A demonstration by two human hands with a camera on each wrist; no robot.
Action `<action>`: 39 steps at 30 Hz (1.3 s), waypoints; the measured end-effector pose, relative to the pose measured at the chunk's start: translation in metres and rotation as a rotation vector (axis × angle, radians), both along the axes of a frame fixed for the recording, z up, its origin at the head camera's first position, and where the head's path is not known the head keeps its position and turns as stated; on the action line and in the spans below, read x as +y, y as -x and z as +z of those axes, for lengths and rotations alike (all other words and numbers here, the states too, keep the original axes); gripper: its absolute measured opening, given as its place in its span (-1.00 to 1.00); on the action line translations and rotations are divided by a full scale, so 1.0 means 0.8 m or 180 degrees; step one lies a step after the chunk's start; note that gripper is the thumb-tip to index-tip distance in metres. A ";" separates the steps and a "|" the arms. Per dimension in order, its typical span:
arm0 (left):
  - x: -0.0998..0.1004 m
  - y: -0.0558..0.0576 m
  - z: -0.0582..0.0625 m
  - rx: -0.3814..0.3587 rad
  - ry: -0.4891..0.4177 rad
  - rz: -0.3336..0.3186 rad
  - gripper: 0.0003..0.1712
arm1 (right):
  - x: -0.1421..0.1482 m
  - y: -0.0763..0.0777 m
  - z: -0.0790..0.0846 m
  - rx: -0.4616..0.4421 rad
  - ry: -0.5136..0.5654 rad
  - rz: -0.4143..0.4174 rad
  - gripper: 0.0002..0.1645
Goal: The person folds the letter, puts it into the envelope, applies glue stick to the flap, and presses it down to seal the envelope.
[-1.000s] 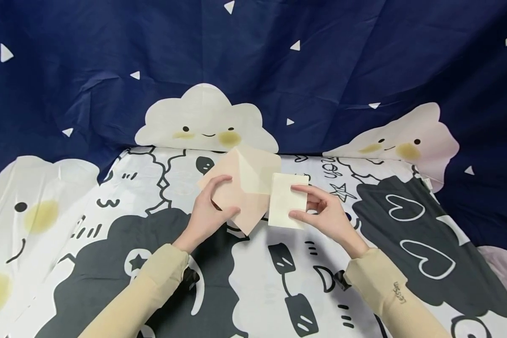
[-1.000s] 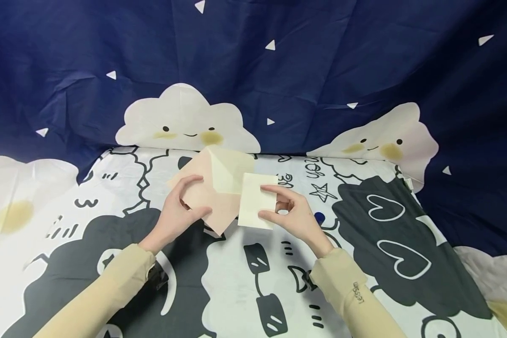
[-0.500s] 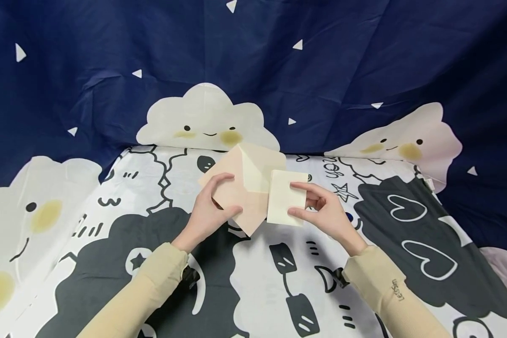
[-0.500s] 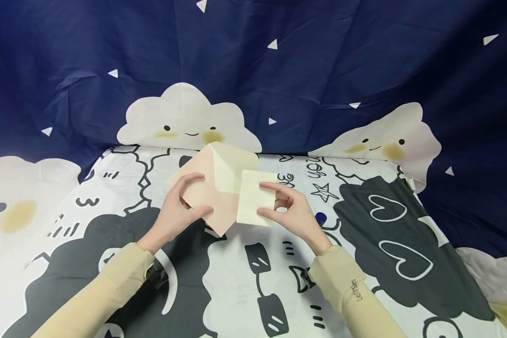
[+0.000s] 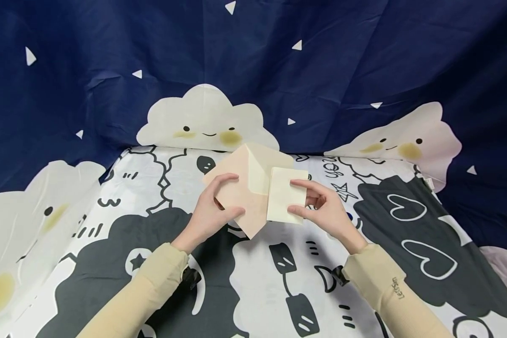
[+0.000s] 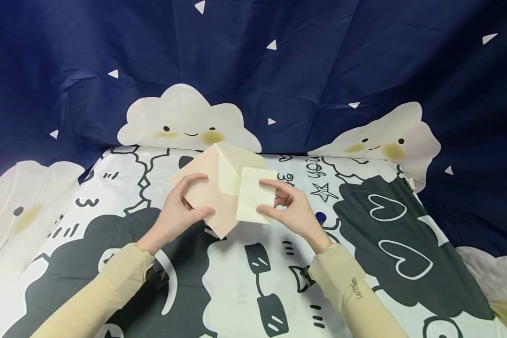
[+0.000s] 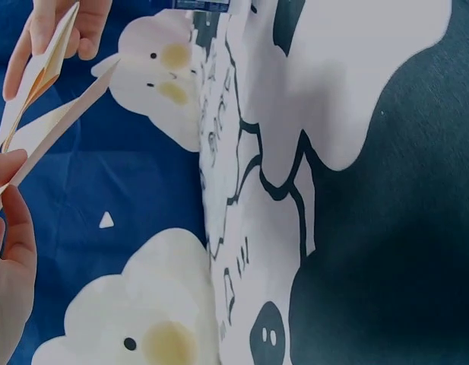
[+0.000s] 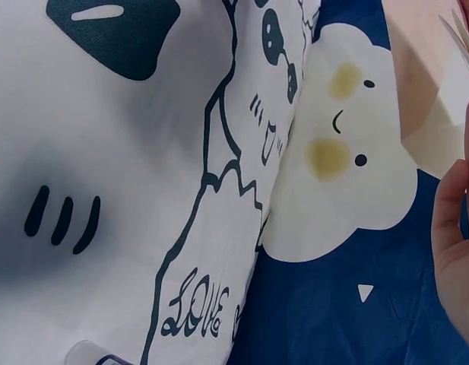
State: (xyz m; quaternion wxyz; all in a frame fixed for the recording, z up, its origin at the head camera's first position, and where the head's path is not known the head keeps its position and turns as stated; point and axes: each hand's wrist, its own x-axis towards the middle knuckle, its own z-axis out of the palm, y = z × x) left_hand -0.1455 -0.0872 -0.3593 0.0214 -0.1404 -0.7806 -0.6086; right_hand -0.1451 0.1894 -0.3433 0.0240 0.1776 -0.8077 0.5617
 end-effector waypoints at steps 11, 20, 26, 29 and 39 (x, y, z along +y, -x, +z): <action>-0.003 0.001 0.002 -0.0009 -0.0129 -0.0072 -0.20 | 0.002 0.000 0.003 0.0050 -0.0025 -0.0055 -0.30; -0.004 0.002 0.003 -0.0076 -0.0187 -0.0150 -0.18 | 0.000 0.001 0.007 0.0069 -0.0096 -0.0090 -0.31; -0.003 0.001 0.004 -0.0148 -0.0267 -0.0216 -0.19 | -0.002 0.001 0.008 0.0067 -0.0104 -0.0097 -0.31; -0.003 0.001 0.005 -0.0162 -0.0306 -0.0227 -0.19 | -0.003 0.001 0.009 0.0049 -0.0098 -0.0110 -0.31; -0.002 0.001 0.004 -0.0163 -0.0480 -0.0327 -0.19 | -0.004 0.001 0.009 0.0011 -0.0006 -0.0070 -0.30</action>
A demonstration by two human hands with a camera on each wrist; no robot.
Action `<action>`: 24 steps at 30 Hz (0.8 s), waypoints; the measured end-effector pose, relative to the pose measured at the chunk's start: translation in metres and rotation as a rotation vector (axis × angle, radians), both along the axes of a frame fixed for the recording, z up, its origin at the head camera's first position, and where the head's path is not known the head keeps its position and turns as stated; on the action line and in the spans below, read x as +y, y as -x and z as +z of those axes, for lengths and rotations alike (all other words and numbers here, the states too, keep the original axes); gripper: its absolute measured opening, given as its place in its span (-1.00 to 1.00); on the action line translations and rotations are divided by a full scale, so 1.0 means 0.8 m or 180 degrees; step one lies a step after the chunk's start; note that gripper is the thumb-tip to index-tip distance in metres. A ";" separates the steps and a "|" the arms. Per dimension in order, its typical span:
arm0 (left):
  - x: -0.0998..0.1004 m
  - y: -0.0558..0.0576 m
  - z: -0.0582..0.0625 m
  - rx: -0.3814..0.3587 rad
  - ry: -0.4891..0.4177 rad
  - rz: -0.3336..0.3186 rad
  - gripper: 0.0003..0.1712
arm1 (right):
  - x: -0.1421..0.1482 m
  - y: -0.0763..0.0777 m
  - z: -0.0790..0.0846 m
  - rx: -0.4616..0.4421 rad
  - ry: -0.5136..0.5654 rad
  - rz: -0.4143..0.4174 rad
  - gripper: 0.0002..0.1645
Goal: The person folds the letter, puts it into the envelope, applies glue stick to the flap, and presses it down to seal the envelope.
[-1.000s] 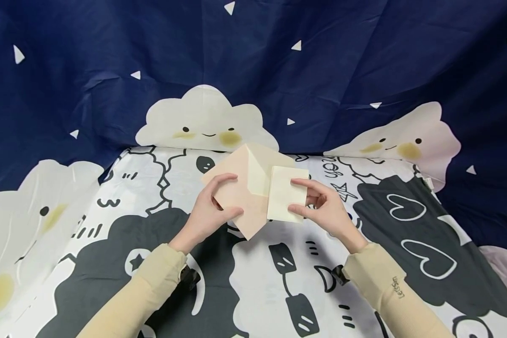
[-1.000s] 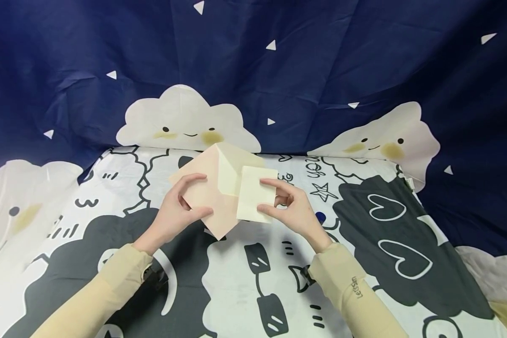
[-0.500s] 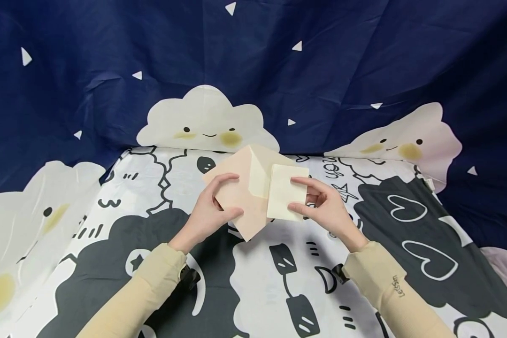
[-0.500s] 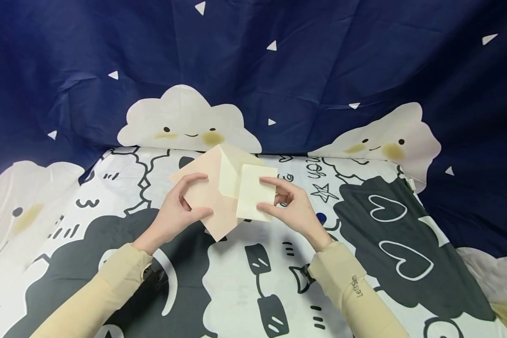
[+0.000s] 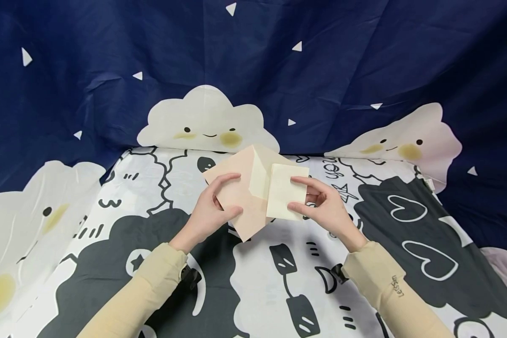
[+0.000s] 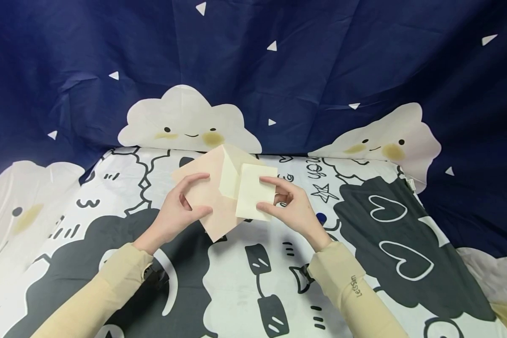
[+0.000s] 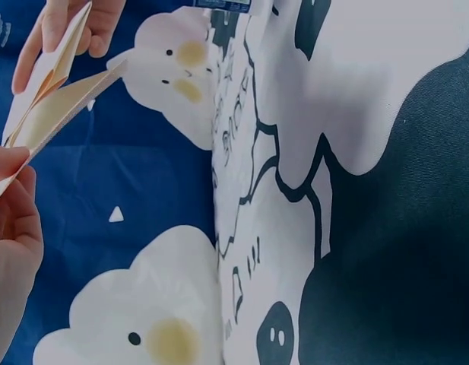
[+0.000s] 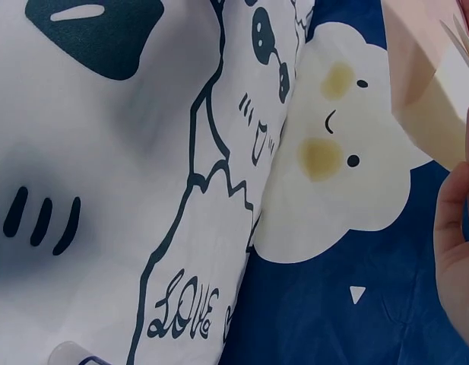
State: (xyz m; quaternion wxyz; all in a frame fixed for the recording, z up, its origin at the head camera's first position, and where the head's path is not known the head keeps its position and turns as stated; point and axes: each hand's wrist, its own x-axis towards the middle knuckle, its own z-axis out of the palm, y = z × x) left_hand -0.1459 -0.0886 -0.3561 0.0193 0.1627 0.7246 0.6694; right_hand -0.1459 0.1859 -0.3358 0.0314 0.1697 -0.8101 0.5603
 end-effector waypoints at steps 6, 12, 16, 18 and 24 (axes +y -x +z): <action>0.000 0.000 0.000 -0.0001 -0.0043 -0.0090 -0.17 | 0.000 0.001 -0.001 0.0105 0.0015 0.0011 -0.30; 0.000 0.000 0.001 0.0001 -0.0039 -0.0240 -0.15 | -0.003 0.003 0.001 0.0029 0.0132 -0.0054 -0.28; 0.000 0.000 0.001 -0.0001 -0.0048 -0.0327 -0.14 | -0.004 0.004 0.003 -0.0013 0.0279 -0.0064 -0.28; 0.000 0.000 0.001 -0.0013 -0.0054 -0.0362 -0.13 | -0.004 0.004 0.003 0.0007 0.0305 -0.0082 -0.28; -0.001 0.000 0.001 -0.0042 -0.0105 -0.0449 -0.12 | -0.004 0.004 0.005 0.0083 0.0404 -0.0125 -0.28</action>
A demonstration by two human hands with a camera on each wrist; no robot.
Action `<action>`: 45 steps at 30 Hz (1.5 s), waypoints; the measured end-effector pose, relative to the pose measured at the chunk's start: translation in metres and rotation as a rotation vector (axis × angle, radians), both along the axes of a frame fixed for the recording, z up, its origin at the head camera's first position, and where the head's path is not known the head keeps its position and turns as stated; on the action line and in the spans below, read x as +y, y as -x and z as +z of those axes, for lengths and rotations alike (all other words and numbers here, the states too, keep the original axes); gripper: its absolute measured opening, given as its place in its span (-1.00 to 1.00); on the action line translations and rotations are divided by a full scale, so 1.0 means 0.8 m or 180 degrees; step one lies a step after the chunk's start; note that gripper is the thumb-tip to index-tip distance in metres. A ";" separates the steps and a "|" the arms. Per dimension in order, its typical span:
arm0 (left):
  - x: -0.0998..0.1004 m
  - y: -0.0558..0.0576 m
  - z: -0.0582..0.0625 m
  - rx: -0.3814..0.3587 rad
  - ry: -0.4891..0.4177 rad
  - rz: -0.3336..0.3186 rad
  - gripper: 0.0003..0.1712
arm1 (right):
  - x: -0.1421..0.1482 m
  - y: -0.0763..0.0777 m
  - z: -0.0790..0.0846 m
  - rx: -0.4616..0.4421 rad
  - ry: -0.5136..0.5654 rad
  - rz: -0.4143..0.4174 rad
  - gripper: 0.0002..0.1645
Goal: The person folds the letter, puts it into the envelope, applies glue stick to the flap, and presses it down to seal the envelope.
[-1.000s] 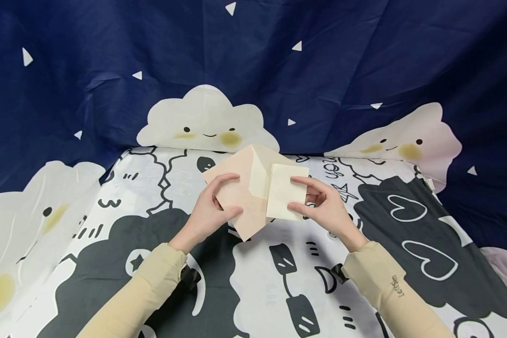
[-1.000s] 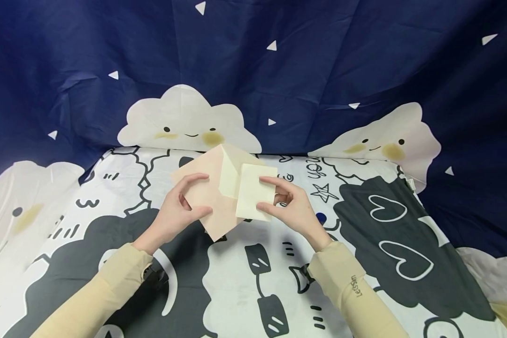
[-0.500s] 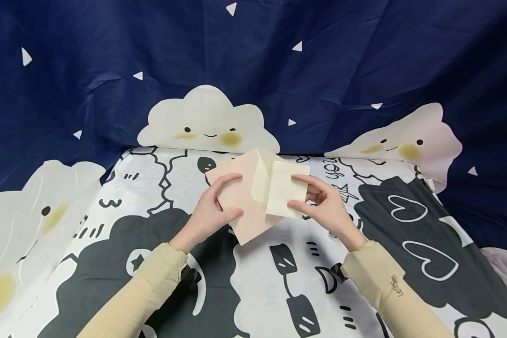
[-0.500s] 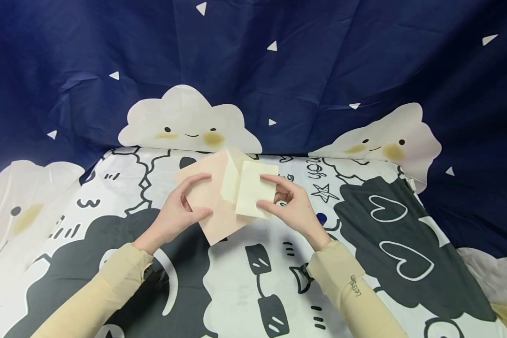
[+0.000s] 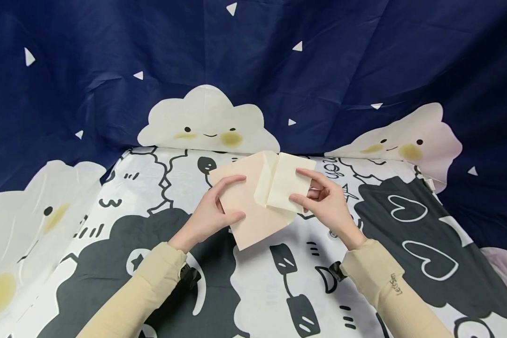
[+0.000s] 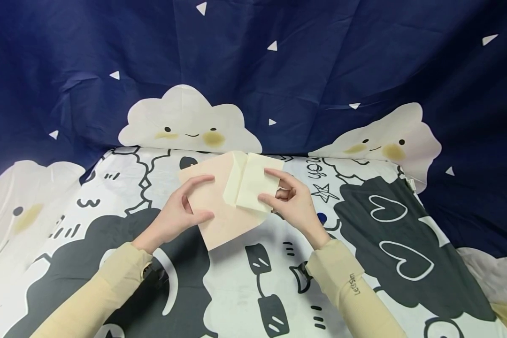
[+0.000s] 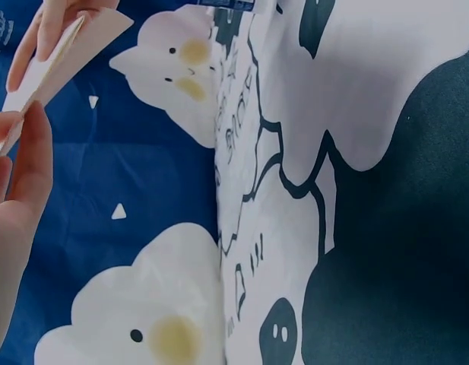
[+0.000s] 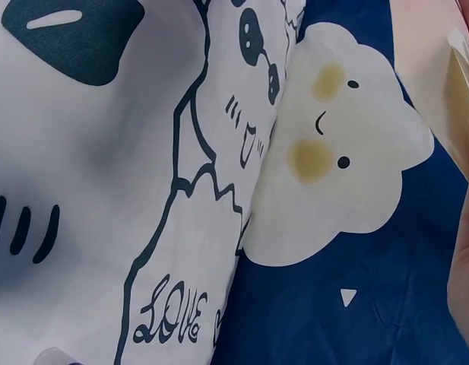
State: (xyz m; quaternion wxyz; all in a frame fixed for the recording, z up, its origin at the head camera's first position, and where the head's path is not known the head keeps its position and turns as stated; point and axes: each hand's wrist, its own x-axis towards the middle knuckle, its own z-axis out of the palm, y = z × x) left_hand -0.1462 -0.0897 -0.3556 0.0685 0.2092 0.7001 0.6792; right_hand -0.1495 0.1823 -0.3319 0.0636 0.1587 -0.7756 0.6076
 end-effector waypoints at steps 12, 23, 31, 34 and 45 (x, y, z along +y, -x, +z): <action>0.002 -0.004 0.008 -0.0101 -0.0273 -0.0077 -0.14 | -0.003 -0.002 0.004 0.0227 0.0164 -0.0007 -0.28; 0.004 -0.004 0.011 -0.0060 -0.0290 -0.0081 -0.01 | -0.011 -0.003 0.007 0.0355 0.0463 0.0045 -0.23; 0.005 -0.005 0.012 0.0017 -0.0271 -0.0086 -0.01 | -0.016 -0.007 0.007 0.0306 0.0652 0.0046 -0.12; 0.005 -0.006 0.012 0.0022 -0.0274 -0.0083 -0.01 | -0.017 -0.008 0.007 0.0244 0.0627 0.0008 -0.11; 0.007 -0.006 0.013 0.0012 -0.0282 -0.0100 0.01 | -0.019 -0.010 0.004 0.0264 0.0354 -0.0163 -0.11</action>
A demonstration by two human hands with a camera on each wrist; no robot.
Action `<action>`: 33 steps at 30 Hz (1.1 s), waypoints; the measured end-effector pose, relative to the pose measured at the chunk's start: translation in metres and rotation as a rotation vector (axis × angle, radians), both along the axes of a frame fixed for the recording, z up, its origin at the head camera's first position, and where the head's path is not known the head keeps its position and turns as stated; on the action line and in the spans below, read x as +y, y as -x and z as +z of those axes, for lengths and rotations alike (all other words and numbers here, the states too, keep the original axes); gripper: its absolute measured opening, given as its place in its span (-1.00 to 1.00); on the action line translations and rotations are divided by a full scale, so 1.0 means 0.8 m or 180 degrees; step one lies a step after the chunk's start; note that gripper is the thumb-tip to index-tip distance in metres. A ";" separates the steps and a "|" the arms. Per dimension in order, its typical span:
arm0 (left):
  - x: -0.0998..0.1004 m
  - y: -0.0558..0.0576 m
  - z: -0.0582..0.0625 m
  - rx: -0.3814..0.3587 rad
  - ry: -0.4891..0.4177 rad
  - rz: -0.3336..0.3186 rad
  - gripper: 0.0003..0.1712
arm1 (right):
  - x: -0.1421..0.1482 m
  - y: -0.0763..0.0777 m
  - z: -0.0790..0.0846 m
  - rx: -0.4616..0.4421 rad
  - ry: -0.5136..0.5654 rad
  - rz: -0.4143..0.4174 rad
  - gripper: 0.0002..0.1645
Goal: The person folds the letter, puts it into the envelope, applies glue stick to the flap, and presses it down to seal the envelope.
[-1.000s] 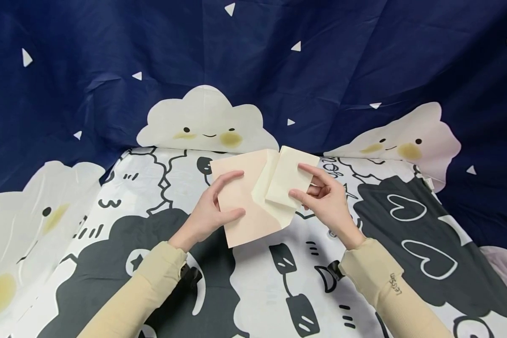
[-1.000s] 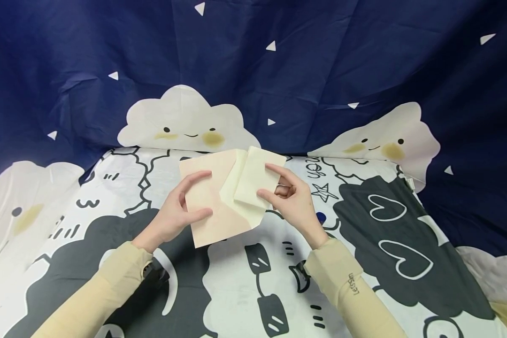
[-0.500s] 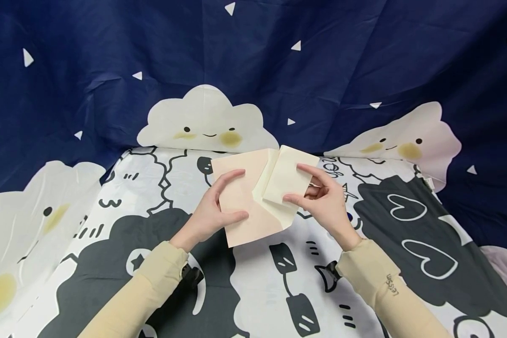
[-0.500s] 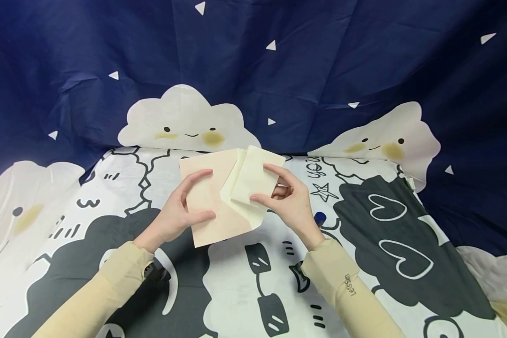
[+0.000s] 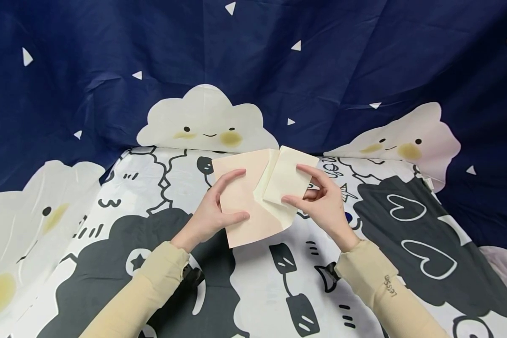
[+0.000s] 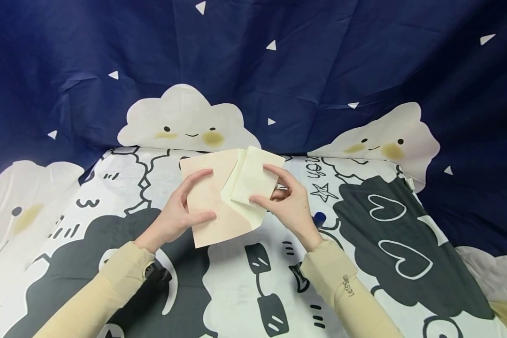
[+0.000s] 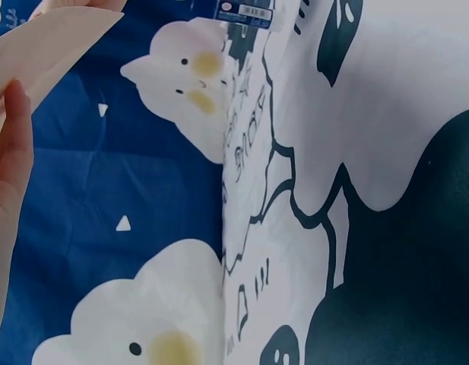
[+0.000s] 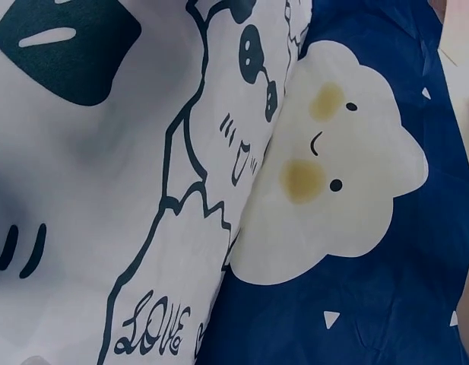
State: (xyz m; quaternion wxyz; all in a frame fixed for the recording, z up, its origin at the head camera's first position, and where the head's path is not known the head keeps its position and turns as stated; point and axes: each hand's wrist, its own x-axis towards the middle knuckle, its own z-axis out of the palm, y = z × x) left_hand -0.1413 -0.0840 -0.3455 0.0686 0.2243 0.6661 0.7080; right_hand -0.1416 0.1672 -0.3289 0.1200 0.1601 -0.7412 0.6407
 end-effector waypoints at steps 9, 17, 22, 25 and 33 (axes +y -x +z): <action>0.001 -0.001 0.000 -0.0017 -0.0038 0.0013 0.01 | -0.005 -0.001 -0.003 0.0039 -0.0132 -0.0081 -0.12; 0.002 -0.001 -0.002 -0.0032 -0.0049 0.0024 0.01 | -0.008 0.000 -0.008 0.0204 -0.0145 -0.0081 -0.12; 0.004 -0.001 -0.003 -0.0034 -0.0040 0.0004 0.01 | -0.011 -0.001 -0.009 0.0178 -0.0029 0.0022 -0.11; 0.005 0.000 -0.003 -0.0021 -0.0023 -0.0012 0.00 | -0.014 -0.001 -0.008 0.0161 0.0007 0.0052 -0.09; 0.008 -0.002 -0.002 -0.0033 -0.0028 -0.0081 0.00 | -0.020 -0.005 -0.005 0.0035 -0.0204 -0.0254 -0.04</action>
